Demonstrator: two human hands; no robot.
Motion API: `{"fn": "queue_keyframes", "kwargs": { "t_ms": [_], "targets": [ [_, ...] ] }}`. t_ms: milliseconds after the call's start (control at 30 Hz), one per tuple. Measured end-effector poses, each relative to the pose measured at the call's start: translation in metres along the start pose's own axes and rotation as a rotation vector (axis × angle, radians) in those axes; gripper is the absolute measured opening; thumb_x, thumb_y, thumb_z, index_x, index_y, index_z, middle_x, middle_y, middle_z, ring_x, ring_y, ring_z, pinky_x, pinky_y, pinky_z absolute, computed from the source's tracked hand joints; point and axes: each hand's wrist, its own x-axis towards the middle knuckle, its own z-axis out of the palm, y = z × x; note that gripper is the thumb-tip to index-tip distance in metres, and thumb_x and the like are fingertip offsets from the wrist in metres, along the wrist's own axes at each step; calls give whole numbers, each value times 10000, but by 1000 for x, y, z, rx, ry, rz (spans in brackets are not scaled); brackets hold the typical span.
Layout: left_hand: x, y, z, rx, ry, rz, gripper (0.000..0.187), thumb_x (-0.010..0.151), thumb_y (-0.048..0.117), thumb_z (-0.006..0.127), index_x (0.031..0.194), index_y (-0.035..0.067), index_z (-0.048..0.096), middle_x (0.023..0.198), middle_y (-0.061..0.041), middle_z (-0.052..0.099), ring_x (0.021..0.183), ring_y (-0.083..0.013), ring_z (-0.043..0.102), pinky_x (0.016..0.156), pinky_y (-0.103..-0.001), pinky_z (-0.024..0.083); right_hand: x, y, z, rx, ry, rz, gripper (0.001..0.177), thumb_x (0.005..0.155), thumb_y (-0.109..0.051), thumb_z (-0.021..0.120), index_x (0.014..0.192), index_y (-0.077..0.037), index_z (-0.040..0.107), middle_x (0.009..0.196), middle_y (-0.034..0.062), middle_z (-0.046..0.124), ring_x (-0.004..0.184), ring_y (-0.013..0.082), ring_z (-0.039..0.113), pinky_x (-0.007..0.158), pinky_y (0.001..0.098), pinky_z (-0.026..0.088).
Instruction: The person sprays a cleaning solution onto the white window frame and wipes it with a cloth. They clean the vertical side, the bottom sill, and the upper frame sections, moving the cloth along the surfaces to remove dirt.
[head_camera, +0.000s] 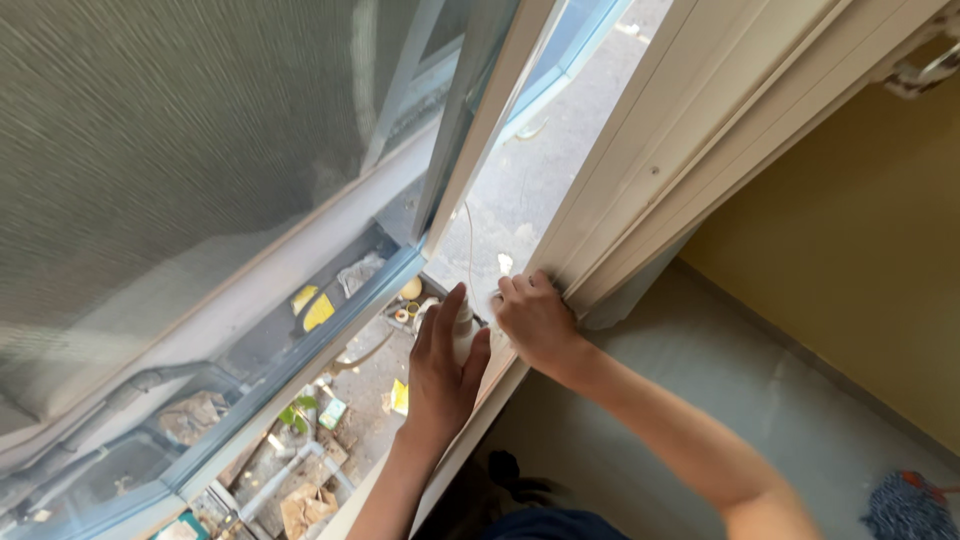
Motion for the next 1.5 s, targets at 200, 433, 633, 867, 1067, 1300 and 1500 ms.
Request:
{"fn": "queue_keyframes", "kwargs": {
  "t_ms": [200,433,633,867,1067,1300,1500],
  "targets": [
    [9,19,-29,-31,148,70,543,965,50,669,1453,-33,445,1112,-221,655,947,-334,691,820,-420,574,22,5,-82,547,796,358,438,829,-49,687,1264,-41,632,1045,179,572,935,364,594,786,458,504],
    [11,39,-42,-106,196,-3,546,964,66,665,1450,-41,441,1141,-211,692,967,-295,735,819,-390,612,115,51,-143,494,1366,516,512,1103,-184,661,1505,-42,376,1319,153,464,1236,288,557,998,420,551],
    [12,34,-38,-67,140,-37,549,948,74,662,1437,-36,438,1135,-215,692,920,-275,740,773,-386,611,136,39,-81,723,1273,647,535,977,-94,708,1432,15,448,1242,160,541,1112,262,642,882,382,604],
    [13,26,-37,-71,140,-19,552,960,69,644,1452,-35,419,1119,-201,696,923,-258,741,760,-364,626,114,-23,1,1049,896,787,335,898,-70,662,1173,15,491,1039,162,558,843,288,646,688,459,526],
    [16,31,-39,-79,138,-68,561,946,86,669,1448,-23,443,1118,-187,712,925,-261,754,785,-366,621,135,24,-56,949,1076,761,236,913,-79,640,1080,-19,484,983,138,518,834,278,606,719,456,505],
    [15,40,-40,-59,134,17,559,947,74,670,1449,-37,453,1183,-237,666,1005,-337,709,863,-411,573,178,87,-153,912,1494,621,297,1136,-165,501,1391,-53,397,1196,126,563,1133,256,618,966,438,568],
    [17,36,-40,-63,135,15,562,948,78,678,1451,-29,452,1144,-217,669,952,-319,698,829,-406,577,172,56,-101,931,1398,685,298,1120,-187,478,1368,-46,393,1153,131,599,1110,269,644,924,450,568]
  ]
}}
